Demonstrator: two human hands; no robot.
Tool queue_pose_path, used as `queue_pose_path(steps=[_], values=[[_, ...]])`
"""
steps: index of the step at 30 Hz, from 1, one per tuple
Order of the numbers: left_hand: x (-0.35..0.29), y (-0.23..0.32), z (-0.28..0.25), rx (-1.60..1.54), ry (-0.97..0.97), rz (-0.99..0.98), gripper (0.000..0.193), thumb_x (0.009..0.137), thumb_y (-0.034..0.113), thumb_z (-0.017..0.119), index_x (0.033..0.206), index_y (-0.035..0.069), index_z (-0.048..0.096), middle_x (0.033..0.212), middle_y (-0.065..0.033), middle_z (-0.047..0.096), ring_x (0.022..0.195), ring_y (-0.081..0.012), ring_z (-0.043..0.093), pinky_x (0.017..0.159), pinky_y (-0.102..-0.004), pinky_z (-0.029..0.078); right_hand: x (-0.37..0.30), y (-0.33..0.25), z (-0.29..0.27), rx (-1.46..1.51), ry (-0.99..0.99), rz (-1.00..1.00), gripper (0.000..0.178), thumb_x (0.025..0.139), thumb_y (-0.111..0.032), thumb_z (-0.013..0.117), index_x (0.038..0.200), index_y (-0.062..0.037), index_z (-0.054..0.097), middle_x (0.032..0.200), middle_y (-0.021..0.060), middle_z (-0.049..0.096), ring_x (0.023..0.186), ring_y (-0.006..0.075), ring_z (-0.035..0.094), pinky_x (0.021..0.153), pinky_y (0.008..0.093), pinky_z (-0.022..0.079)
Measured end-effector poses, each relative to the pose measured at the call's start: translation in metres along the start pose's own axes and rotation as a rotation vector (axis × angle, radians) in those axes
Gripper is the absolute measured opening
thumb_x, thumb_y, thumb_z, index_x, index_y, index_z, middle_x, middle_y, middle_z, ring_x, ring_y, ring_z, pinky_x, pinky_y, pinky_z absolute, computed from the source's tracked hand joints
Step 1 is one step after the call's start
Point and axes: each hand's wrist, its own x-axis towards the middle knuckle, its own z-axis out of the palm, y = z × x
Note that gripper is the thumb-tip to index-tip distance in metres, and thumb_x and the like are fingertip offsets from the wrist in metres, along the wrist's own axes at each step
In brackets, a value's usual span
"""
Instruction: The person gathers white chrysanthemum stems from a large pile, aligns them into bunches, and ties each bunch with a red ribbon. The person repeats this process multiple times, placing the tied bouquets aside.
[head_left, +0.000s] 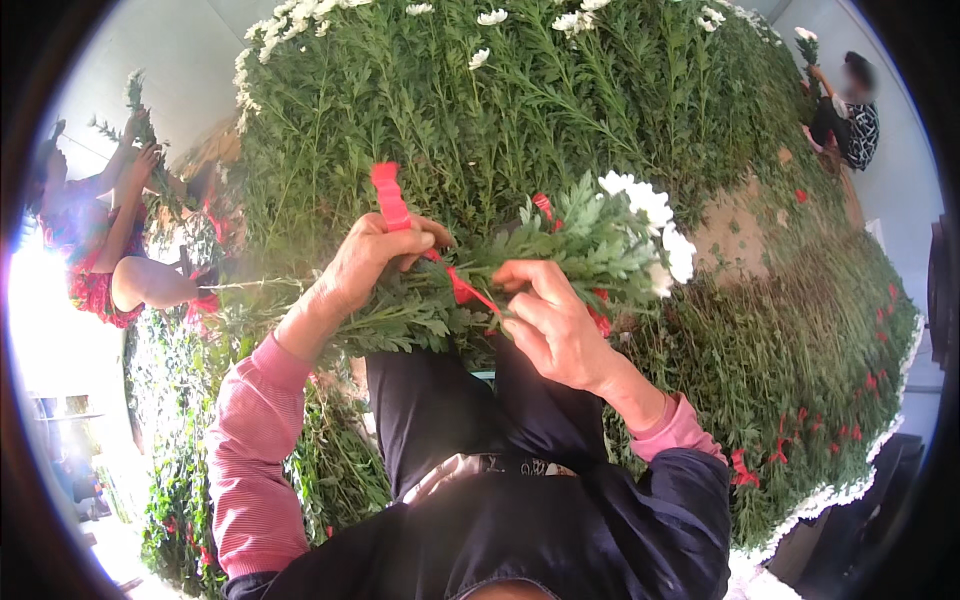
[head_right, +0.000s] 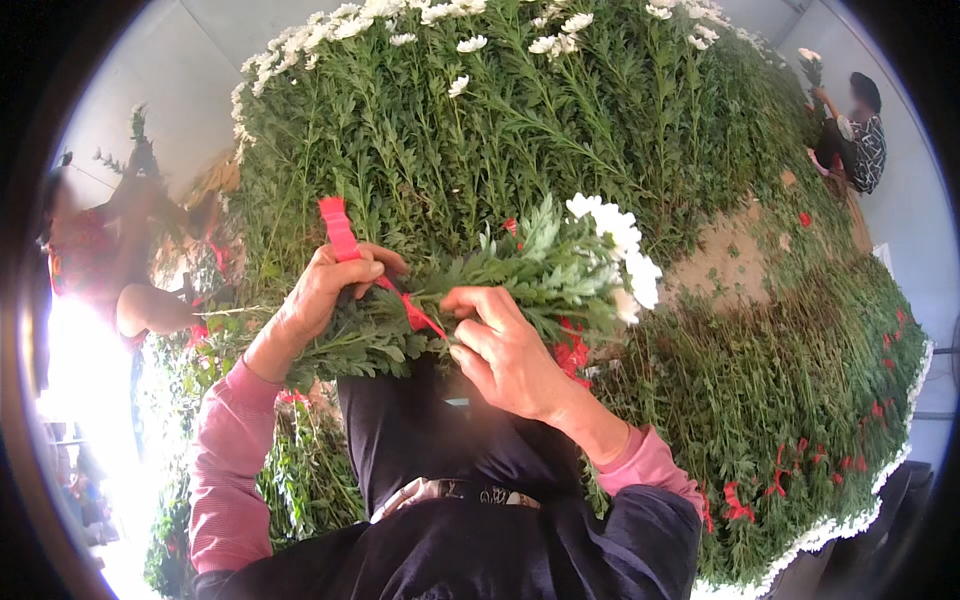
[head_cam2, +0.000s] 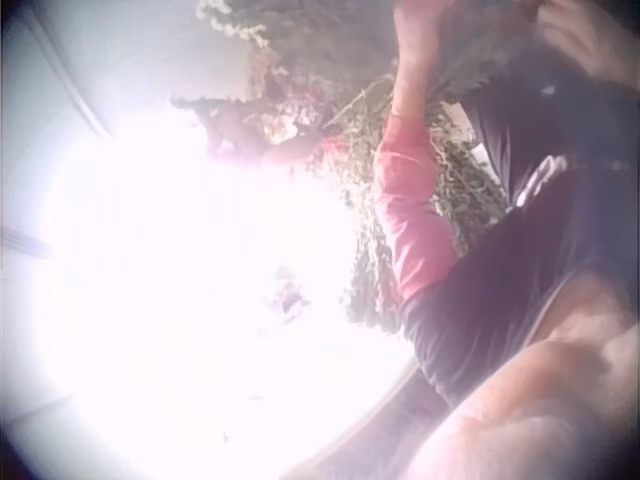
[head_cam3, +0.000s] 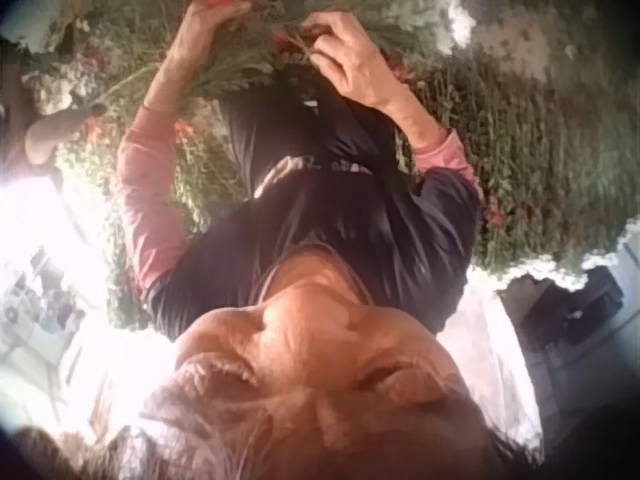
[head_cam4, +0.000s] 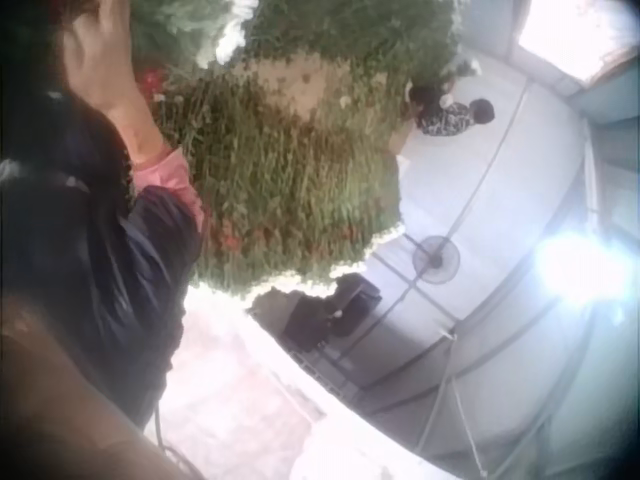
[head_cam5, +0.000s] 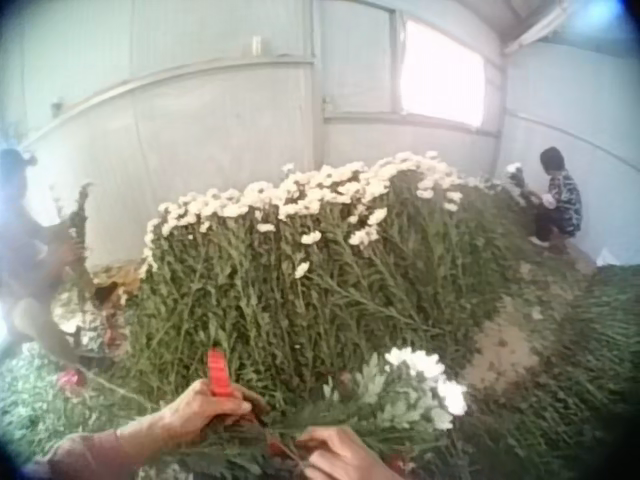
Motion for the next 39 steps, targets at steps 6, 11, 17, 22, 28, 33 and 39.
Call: queue_pose_path(steps=[6, 11, 17, 22, 28, 33, 39], values=[[0.01, -0.001, 0.028, -0.446, -0.026, 0.004, 0.023, 0.095, 0.02, 0.062, 0.08, 0.002, 0.061, 0.074, -0.0036, 0.056, 0.079, -0.0176, 0.057, 0.077, -0.0314, 0.046, 0.018, 0.014, -0.005, 0.021, -0.027, -0.047, 0.008, 0.085, -0.004, 0.067, 0.084, 0.0024, 0.062, 0.143, 0.0198, 0.044, 0.121, 0.0345, 0.051, 0.098, 0.0404, 0.047], [-0.001, 0.007, 0.047, 0.386, -0.053, 0.452, 0.022, 0.074, 0.001, 0.073, 0.095, 0.002, 0.068, 0.083, -0.009, 0.059, 0.083, -0.0268, 0.059, 0.075, -0.0361, 0.049, 0.036, 0.008, -0.012, 0.187, -0.077, -0.012, 0.007, 0.087, -0.005, 0.066, 0.086, 0.0012, 0.065, 0.151, 0.0173, 0.038, 0.127, 0.0318, 0.051, 0.102, 0.0415, 0.045], [-0.004, 0.003, 0.024, -0.073, -0.117, 0.172, 0.015, 0.097, 0.01, 0.061, 0.099, -0.002, 0.07, 0.09, -0.0064, 0.07, 0.085, -0.0158, 0.066, 0.082, -0.0321, 0.052, 0.044, 0.013, 0.002, -0.106, 0.114, -0.012, 0.01, 0.087, -0.011, 0.072, 0.094, -0.0047, 0.069, 0.1, 0.016, 0.064, 0.089, 0.0358, 0.064, 0.077, 0.0407, 0.053], [-0.002, -0.003, 0.02, -0.165, -0.08, 0.1, 0.014, 0.096, 0.011, 0.063, 0.102, -0.001, 0.069, 0.088, -0.0085, 0.071, 0.085, -0.0173, 0.068, 0.085, -0.0322, 0.053, 0.047, 0.025, -0.012, 0.294, -0.16, -0.083, 0.016, 0.087, -0.013, 0.073, 0.101, -0.0062, 0.071, 0.113, 0.0109, 0.063, 0.102, 0.0235, 0.063, 0.089, 0.0351, 0.05], [0.005, -0.002, 0.002, -0.287, -0.257, -0.104, 0.016, 0.078, 0.003, 0.073, 0.092, -0.004, 0.072, 0.092, -0.0094, 0.072, 0.088, -0.019, 0.067, 0.083, -0.0321, 0.052, 0.057, 0.028, 0.001, 0.145, 0.01, 0.059, 0.03, 0.083, -0.017, 0.072, 0.108, -0.0043, 0.064, 0.112, 0.0074, 0.064, 0.107, 0.022, 0.062, 0.093, 0.0352, 0.049], [0.006, -0.012, 0.016, 0.035, -0.051, 0.234, 0.006, 0.076, 0.002, 0.071, 0.082, 0.0, 0.071, 0.081, -0.0074, 0.07, 0.075, -0.0161, 0.066, 0.07, -0.029, 0.053, 0.055, 0.028, 0.015, -0.167, -0.026, -0.05, 0.018, 0.08, -0.01, 0.072, 0.097, -0.0058, 0.065, 0.1, 0.0064, 0.067, 0.094, 0.029, 0.062, 0.083, 0.0386, 0.051], [0.022, -0.005, 0.044, 0.821, 0.407, 0.695, 0.026, 0.071, -0.001, 0.071, 0.095, 0.004, 0.062, 0.082, -0.0112, 0.06, 0.084, -0.0328, 0.06, 0.068, -0.0406, 0.052, 0.057, 0.036, 0.017, -0.141, 0.057, 0.126, 0.025, 0.086, -0.007, 0.064, 0.111, -0.0066, 0.06, 0.093, 0.0112, 0.067, 0.088, 0.034, 0.065, 0.075, 0.042, 0.053]])
